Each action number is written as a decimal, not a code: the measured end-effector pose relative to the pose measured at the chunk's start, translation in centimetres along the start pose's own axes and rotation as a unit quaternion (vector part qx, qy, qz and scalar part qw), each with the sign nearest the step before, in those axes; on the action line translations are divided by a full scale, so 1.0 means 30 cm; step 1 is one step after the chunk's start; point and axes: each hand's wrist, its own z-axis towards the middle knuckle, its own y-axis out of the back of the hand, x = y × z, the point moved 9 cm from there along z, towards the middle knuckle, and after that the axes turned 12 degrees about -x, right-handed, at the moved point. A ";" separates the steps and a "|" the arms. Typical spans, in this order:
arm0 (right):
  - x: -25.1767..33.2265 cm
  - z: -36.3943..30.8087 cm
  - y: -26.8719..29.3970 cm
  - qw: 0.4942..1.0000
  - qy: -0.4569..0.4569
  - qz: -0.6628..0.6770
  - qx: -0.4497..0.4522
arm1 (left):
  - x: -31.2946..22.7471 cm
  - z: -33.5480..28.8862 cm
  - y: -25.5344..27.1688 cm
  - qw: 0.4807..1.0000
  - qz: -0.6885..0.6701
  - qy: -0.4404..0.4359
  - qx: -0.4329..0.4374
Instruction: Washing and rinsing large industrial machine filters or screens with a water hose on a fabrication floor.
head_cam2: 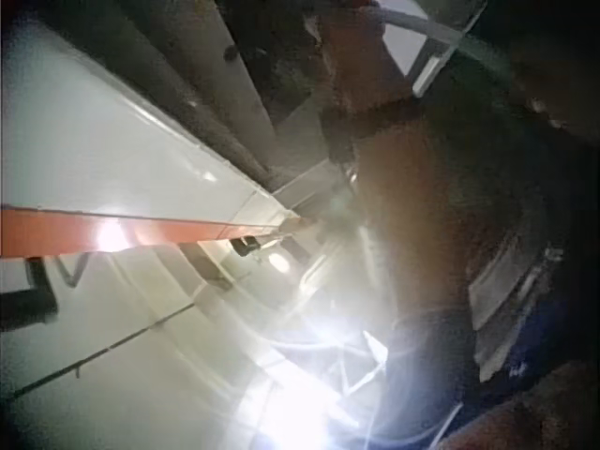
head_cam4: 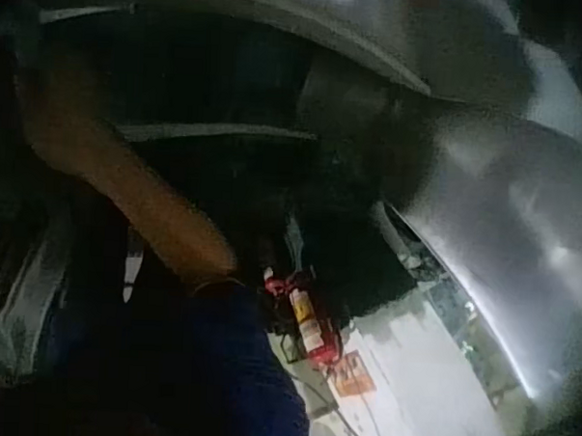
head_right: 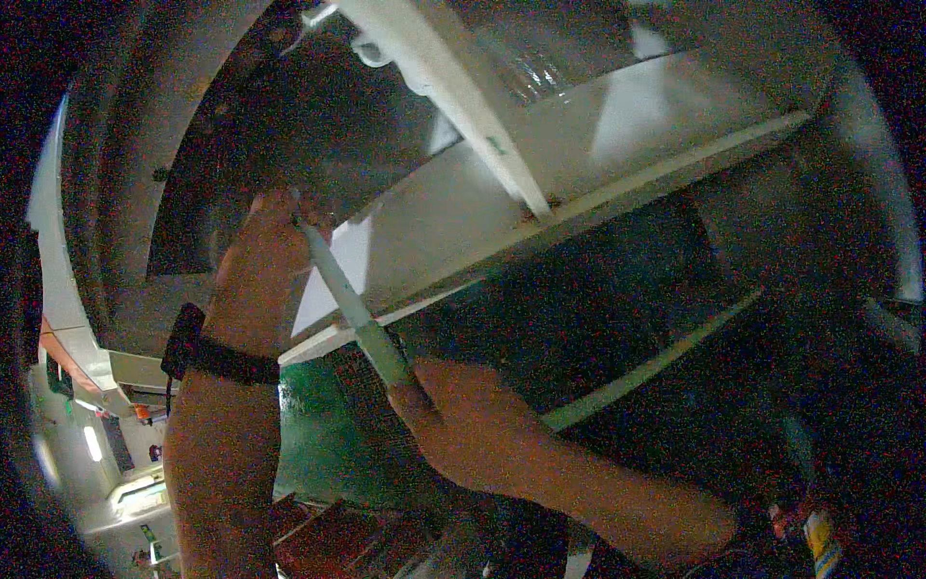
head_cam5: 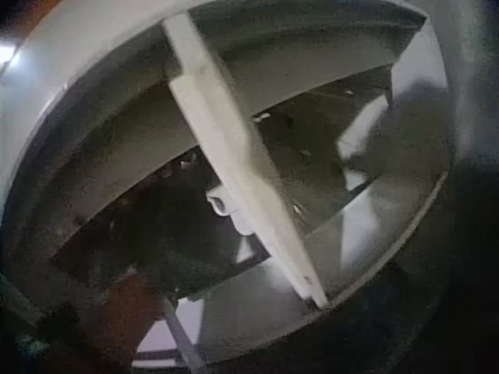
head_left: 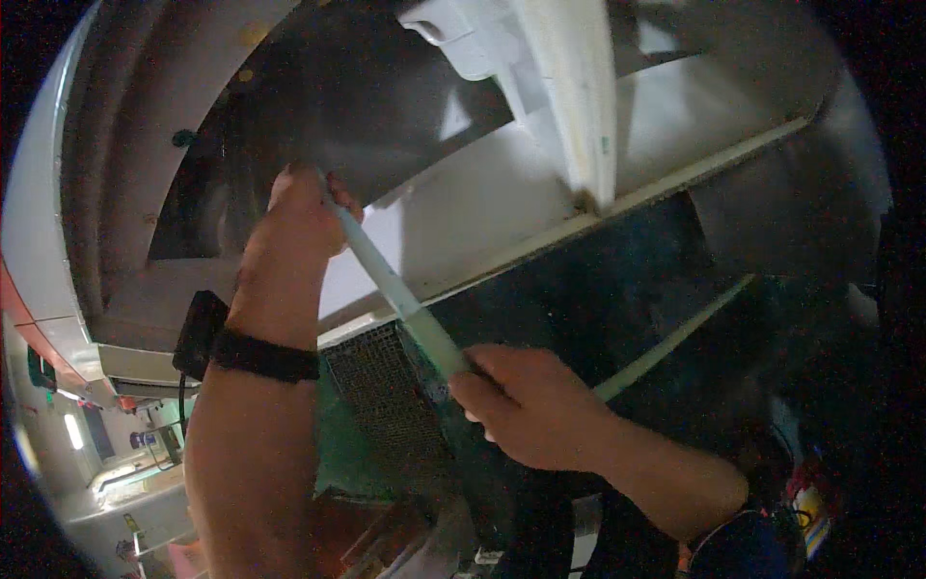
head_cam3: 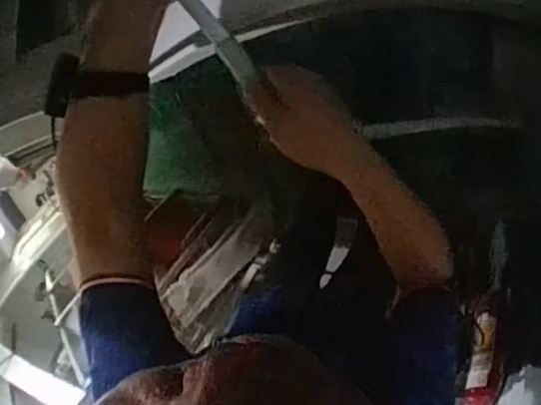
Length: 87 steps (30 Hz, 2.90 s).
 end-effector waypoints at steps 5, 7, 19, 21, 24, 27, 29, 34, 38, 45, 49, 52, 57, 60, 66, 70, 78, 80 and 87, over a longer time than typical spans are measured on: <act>-0.019 -0.014 0.027 1.000 -0.001 0.012 0.001 | 0.009 -0.085 -0.108 0.997 -0.053 0.056 -0.015; -0.003 -0.031 0.028 1.000 -0.011 0.001 0.012 | 0.012 -0.073 -0.117 0.992 -0.079 0.085 -0.039; -0.021 -0.093 0.151 0.996 -0.055 0.066 0.001 | 0.053 -0.176 -0.320 0.996 -0.012 0.092 0.008; -0.005 -0.091 0.164 0.996 -0.046 0.076 0.011 | 0.036 -0.145 -0.306 0.997 -0.027 0.076 0.007; -0.008 -0.076 0.191 0.999 0.009 0.031 -0.020 | 0.051 -0.072 -0.309 0.980 -0.103 0.138 0.095; 0.017 -0.051 0.167 0.999 0.052 0.010 -0.005 | 0.019 -0.119 -0.218 0.983 -0.110 0.120 0.079; 0.006 -0.039 0.164 0.999 0.034 -0.007 -0.003 | 0.025 -0.122 -0.219 0.987 -0.092 0.104 0.076; -0.019 -0.043 0.179 1.000 0.024 -0.003 -0.006 | 0.025 -0.115 -0.211 0.990 -0.114 0.080 0.038; -0.086 -0.115 0.215 0.997 0.062 -0.025 -0.031 | 0.070 -0.207 -0.227 0.983 -0.073 0.032 0.168; -0.222 -0.448 0.340 0.997 -0.069 0.013 0.014 | 0.217 -0.629 -0.204 0.966 -0.083 0.181 0.163; -0.254 -0.593 0.472 0.995 -0.102 -0.001 -0.013 | 0.288 -0.802 -0.300 0.950 -0.102 0.220 0.195; -0.273 -0.728 0.544 0.983 -0.177 0.031 -0.044 | 0.354 -0.935 -0.401 0.940 -0.094 0.261 0.199; -0.320 -0.831 0.671 0.968 -0.191 0.092 -0.133 | 0.429 -1.055 -0.636 0.941 -0.066 0.270 0.195; -0.263 -0.761 0.678 0.973 -0.150 0.054 -0.166 | 0.412 -0.957 -0.722 0.949 -0.059 0.253 0.181; -0.219 -0.567 0.716 0.978 -0.099 0.047 -0.176 | 0.319 -0.804 -0.745 0.977 0.014 0.193 0.086; -0.235 -0.574 0.717 0.978 -0.086 0.085 -0.167 | 0.296 -0.812 -0.746 0.981 0.044 0.169 0.082; -0.214 -0.584 0.738 0.975 -0.072 0.099 -0.187 | 0.287 -0.794 -0.755 0.986 0.063 0.144 0.063; -0.196 -0.578 0.749 0.977 -0.067 0.107 -0.172 | 0.262 -0.783 -0.722 0.988 0.044 0.141 0.051; -0.225 -0.546 0.736 0.979 -0.062 0.103 -0.166 | 0.276 -0.772 -0.699 0.990 0.039 0.131 0.028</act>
